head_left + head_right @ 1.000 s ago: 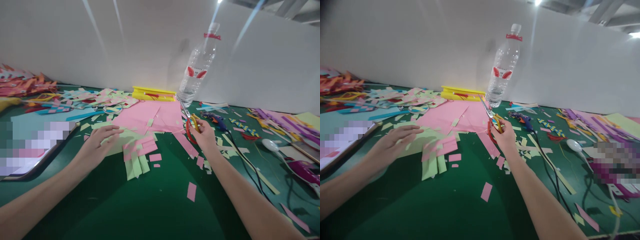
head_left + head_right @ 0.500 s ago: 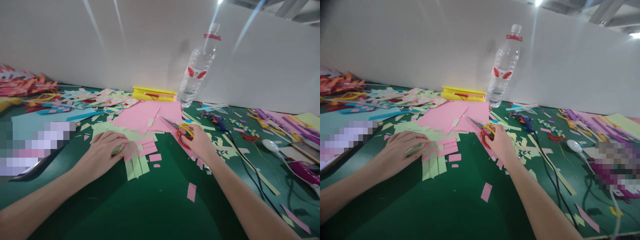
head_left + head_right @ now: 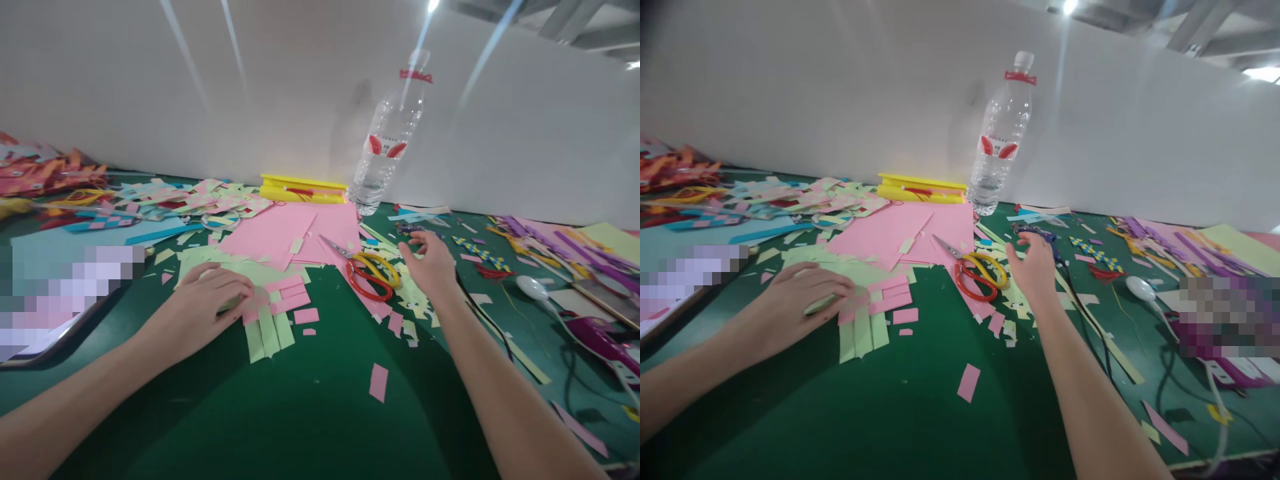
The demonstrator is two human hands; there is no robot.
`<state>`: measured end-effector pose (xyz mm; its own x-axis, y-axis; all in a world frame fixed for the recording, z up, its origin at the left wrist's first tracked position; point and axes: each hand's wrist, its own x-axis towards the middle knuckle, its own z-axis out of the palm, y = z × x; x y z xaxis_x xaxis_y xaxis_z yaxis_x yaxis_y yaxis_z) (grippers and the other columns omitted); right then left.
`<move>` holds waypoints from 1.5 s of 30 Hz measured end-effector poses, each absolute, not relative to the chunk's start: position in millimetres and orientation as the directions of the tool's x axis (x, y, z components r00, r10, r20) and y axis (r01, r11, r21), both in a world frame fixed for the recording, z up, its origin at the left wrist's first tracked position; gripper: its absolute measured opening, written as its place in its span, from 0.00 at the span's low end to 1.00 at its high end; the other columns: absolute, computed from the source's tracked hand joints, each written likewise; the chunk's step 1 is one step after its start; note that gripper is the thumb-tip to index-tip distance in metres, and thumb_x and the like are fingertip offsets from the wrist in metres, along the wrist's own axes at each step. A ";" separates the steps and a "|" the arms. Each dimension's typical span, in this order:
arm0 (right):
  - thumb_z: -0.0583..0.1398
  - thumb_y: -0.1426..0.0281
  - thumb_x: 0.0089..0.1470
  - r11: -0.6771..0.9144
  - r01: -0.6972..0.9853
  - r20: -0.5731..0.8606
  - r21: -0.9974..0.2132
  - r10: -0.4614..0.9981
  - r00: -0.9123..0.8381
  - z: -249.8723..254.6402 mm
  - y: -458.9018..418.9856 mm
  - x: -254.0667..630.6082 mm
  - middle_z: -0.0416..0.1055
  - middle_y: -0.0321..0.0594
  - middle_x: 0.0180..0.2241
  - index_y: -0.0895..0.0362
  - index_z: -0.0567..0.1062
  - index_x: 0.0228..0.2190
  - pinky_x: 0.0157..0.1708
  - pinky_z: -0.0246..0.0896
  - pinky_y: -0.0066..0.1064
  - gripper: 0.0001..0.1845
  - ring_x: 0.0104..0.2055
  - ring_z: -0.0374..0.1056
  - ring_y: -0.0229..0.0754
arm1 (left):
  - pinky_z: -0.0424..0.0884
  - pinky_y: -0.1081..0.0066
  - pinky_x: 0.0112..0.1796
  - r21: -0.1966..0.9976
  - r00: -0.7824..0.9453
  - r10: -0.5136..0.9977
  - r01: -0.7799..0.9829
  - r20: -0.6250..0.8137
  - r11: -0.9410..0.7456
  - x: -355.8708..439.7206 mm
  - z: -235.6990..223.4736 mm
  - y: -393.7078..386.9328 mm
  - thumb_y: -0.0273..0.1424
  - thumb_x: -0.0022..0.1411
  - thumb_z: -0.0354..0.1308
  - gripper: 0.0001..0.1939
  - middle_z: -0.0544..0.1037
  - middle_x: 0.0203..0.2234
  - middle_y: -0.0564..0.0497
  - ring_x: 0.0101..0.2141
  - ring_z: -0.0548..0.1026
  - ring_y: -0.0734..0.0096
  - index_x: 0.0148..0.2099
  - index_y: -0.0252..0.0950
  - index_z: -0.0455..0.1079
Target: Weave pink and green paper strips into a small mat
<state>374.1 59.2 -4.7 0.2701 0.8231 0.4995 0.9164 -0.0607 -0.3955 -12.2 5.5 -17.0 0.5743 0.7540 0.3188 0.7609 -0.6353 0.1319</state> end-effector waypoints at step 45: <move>0.52 0.57 0.55 -0.081 0.927 0.560 -0.366 0.776 0.289 -15.1 76.0 360.9 0.66 0.60 0.49 0.66 0.62 0.52 0.50 0.57 0.45 0.30 0.53 0.62 0.58 | 0.62 0.62 0.46 -0.143 0.780 0.444 0.549 0.440 -0.823 35.3 -13.3 -26.7 0.32 0.71 0.45 0.14 0.78 0.33 0.51 0.36 0.73 0.66 0.39 0.36 0.72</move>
